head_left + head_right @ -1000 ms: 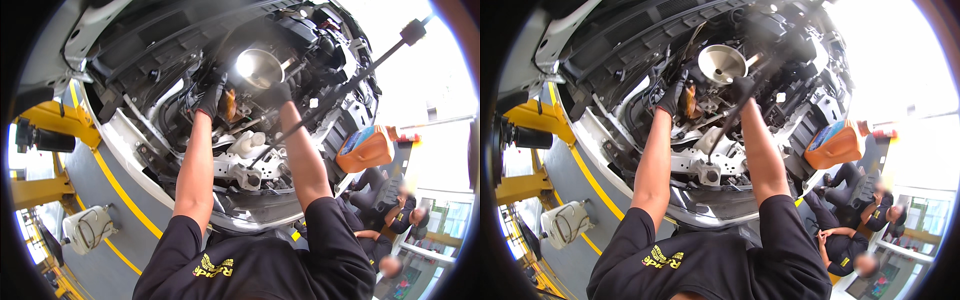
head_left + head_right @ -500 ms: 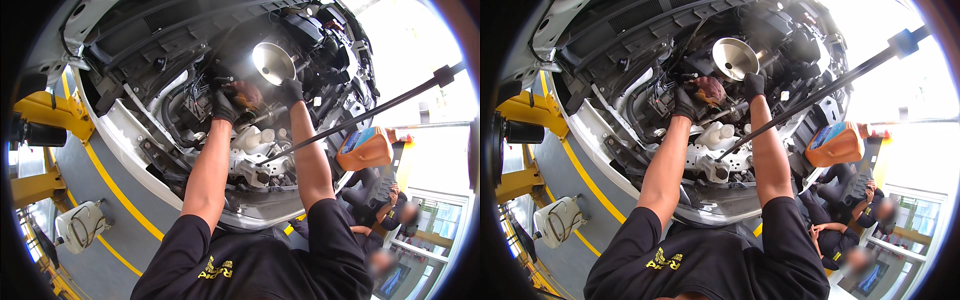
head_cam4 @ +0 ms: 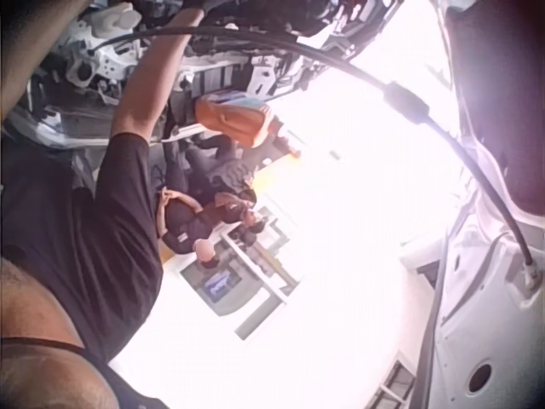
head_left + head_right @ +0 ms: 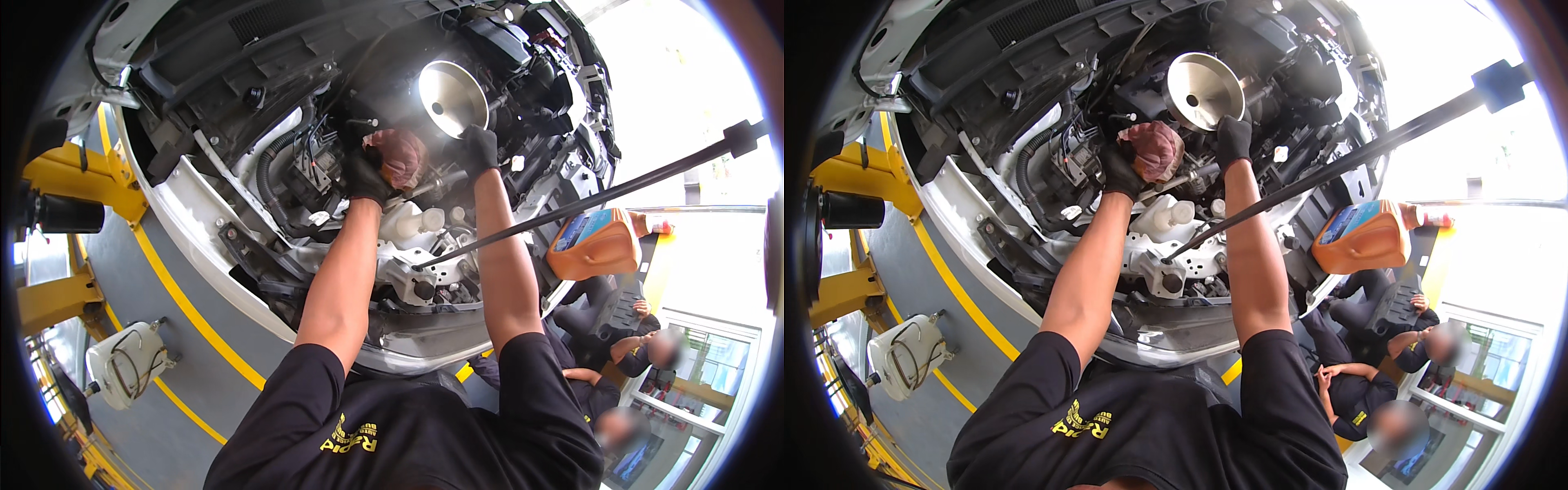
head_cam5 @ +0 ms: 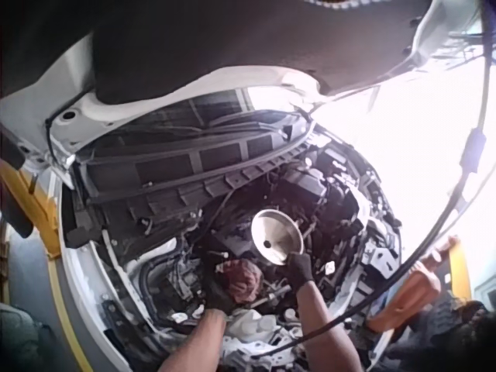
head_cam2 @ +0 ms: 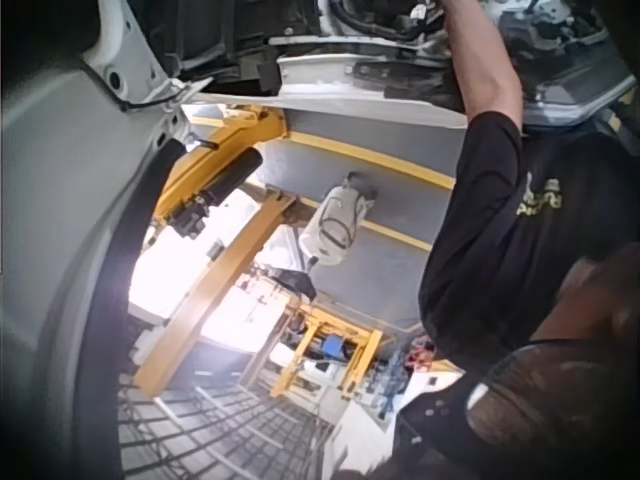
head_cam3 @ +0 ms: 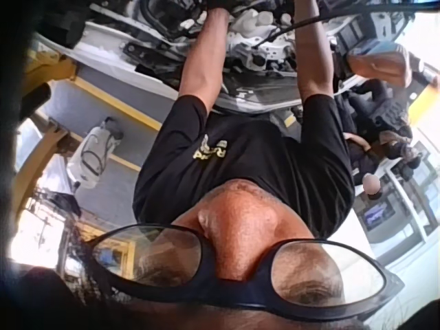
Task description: The person pours engine oil from a container into a car's engine using a funnel. They repeatedly check the oil level with a dipstick, wiping it clean between checks. The person then secures the oil cap and retrieves a torque wrench from a tool cart.
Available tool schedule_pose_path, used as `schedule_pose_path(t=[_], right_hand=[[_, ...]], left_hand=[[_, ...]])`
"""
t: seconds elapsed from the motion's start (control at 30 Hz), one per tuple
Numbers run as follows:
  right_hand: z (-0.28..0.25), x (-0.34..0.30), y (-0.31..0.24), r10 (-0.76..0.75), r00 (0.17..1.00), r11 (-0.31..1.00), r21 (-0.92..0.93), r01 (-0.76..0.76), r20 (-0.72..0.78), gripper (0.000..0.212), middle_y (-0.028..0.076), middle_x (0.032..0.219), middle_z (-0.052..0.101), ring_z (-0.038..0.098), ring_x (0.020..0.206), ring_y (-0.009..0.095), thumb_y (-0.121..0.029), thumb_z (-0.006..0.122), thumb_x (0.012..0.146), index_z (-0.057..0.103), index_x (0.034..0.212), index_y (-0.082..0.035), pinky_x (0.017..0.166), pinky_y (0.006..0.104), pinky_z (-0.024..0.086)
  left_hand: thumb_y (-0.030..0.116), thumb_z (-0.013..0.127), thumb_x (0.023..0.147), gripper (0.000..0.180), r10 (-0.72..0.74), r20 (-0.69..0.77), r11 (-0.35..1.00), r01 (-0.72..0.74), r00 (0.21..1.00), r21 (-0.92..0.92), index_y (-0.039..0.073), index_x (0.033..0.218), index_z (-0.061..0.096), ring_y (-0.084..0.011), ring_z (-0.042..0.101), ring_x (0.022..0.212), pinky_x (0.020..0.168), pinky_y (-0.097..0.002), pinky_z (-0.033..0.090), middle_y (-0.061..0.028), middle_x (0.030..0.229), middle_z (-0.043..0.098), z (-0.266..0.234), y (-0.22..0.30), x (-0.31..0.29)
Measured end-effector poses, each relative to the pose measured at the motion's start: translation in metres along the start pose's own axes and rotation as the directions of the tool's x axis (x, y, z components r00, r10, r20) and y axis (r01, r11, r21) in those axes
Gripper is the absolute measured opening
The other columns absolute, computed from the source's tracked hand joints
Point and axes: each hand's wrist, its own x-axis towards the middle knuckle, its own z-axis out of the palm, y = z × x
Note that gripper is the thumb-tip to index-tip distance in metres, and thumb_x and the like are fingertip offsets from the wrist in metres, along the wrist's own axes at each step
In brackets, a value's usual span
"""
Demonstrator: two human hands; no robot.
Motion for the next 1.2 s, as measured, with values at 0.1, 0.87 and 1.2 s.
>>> schedule_pose_path(t=[0.1, 0.87, 1.2], right_hand=[[-0.006, -0.001, -0.003, 0.114, 0.983, 0.989, 0.078, -0.127, 0.146, 0.02, 0.019, 0.068, 0.068, 0.072, 0.065, 0.036, -0.019, 0.076, 0.074, 0.069, 0.078, 0.0, 0.058, 0.0409, 0.057], [-0.003, 0.103, -0.314, -0.597, 0.802, 0.614, 0.63, 0.475, -0.023, 0.056, 0.024, 0.121, 0.066, 0.062, 0.114, 0.045, -0.03, 0.074, 0.09, 0.059, 0.141, -0.011, 0.098, 0.0507, 0.05], [0.029, 0.098, -0.264, -0.393, 0.913, 0.633, 0.753, 0.18, 0.112, 0.047, 0.024, 0.111, 0.069, 0.069, 0.098, 0.041, -0.032, 0.075, 0.088, 0.065, 0.127, -0.008, 0.084, 0.0456, 0.055]], left_hand=[[0.043, 0.047, 0.099, 0.042, -0.014, 0.033, 1.0, 0.014, 0.999, -0.008, 0.011, 0.104, 0.074, -0.0292, 0.071, 0.105, 0.101, -0.0436, 0.053, -0.0102, 0.108, 0.075, -0.011, -0.002, 0.011], [0.036, 0.056, 0.104, 0.063, 0.476, 0.348, 0.879, -0.452, 0.808, -0.154, 0.008, 0.156, 0.037, -0.0293, 0.043, 0.144, 0.123, -0.0489, 0.03, -0.0153, 0.155, 0.047, 0.026, 0.277, -0.249], [0.039, 0.051, 0.106, 0.033, 0.394, 0.063, 0.902, -0.372, 0.917, -0.222, 0.011, 0.12, 0.045, -0.0221, 0.041, 0.101, 0.087, -0.0417, 0.031, -0.0071, 0.114, 0.042, -0.033, 0.269, -0.331]])
